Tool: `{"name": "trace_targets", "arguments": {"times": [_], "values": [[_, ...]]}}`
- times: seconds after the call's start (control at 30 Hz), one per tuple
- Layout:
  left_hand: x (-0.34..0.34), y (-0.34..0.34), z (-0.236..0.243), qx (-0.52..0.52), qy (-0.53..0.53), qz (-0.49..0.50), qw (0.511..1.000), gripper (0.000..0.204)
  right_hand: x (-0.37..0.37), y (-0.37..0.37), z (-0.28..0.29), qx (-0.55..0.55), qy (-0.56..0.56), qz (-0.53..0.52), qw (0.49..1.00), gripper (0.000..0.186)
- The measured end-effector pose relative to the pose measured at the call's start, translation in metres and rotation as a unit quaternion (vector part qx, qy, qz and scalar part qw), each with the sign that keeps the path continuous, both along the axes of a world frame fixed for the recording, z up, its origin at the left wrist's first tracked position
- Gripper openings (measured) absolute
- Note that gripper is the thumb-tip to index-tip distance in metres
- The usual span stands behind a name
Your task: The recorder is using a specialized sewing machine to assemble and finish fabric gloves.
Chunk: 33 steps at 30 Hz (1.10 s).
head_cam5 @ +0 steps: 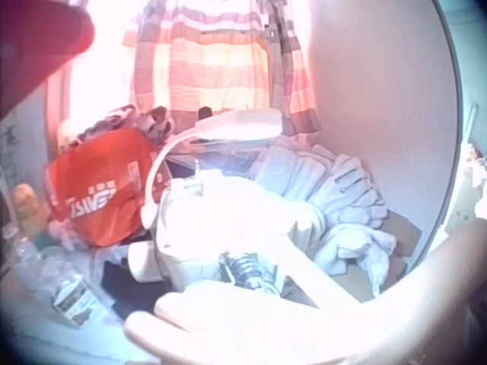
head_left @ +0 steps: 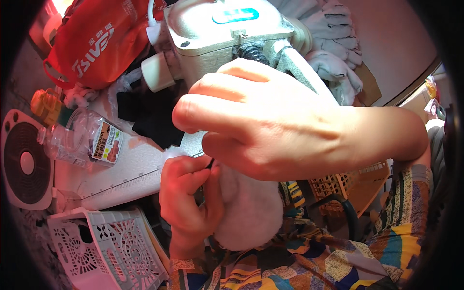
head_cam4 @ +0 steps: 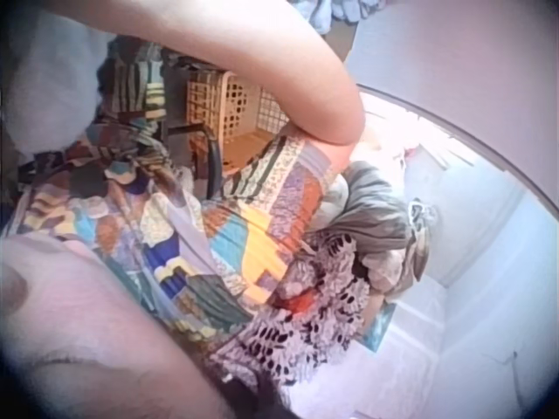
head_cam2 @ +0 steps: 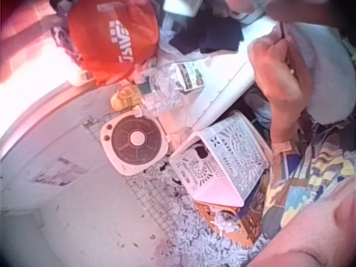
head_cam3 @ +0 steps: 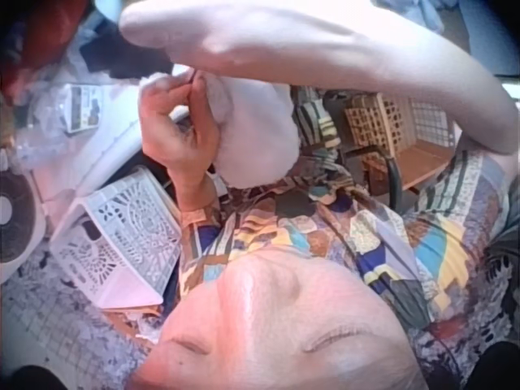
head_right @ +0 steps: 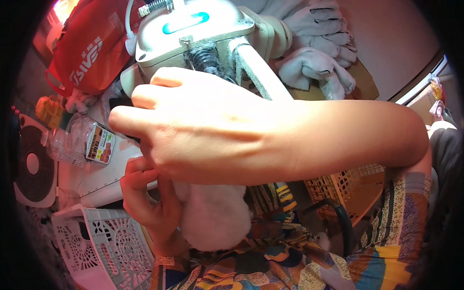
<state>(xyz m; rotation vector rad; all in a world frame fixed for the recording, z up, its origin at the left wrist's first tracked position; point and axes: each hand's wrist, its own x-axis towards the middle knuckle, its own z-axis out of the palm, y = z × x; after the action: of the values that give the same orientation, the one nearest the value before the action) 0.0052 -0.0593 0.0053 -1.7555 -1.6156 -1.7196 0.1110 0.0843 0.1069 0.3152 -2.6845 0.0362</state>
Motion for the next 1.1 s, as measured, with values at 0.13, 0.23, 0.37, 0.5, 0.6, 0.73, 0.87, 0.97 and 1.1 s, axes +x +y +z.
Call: {"name": "trace_targets", "arguments": {"times": [0.13, 0.23, 0.37, 0.5, 0.6, 0.73, 0.87, 0.97, 1.1], "values": [[0.002, 0.009, -0.006, 0.114, -0.116, -0.052, 0.985, 0.028, 0.000, -0.001, 0.001, 0.057, -0.083, 0.004, 0.995, 0.019], [0.005, 0.006, 0.013, -0.009, -0.092, 0.044, 0.995, 0.036, 0.003, -0.001, 0.001, 0.055, -0.071, -0.006, 0.996, 0.018], [-0.002, 0.005, 0.030, -0.126, -0.056, 0.032, 0.990, 0.019, 0.002, -0.004, -0.006, 0.031, -0.017, -0.024, 0.999, 0.018], [-0.003, 0.019, 0.019, -0.066, -0.093, 0.002, 0.993, 0.012, 0.015, -0.010, 0.011, 0.016, 0.061, -0.085, 0.994, 0.020], [-0.007, 0.018, 0.011, -0.060, -0.033, 0.029, 0.997, 0.014, 0.031, 0.004, 0.023, 0.004, 0.143, -0.042, 0.989, 0.018], [-0.013, 0.007, 0.002, -0.053, 0.008, 0.095, 0.994, 0.015, 0.054, 0.025, 0.024, -0.043, 0.148, -0.016, 0.988, 0.016], [-0.010, 0.026, 0.006, -0.014, 0.020, 0.038, 0.999, 0.020, 0.103, 0.006, 0.009, -0.117, 0.208, -0.120, 0.964, 0.020], [0.000, 0.037, 0.014, -0.016, 0.049, 0.019, 0.999, 0.016, 0.115, 0.006, -0.018, -0.174, 0.291, -0.127, 0.932, 0.021], [0.001, 0.049, 0.017, -0.027, 0.061, 0.017, 0.998, 0.014, 0.113, 0.000, -0.039, -0.228, 0.334, -0.130, 0.905, 0.024]]}}
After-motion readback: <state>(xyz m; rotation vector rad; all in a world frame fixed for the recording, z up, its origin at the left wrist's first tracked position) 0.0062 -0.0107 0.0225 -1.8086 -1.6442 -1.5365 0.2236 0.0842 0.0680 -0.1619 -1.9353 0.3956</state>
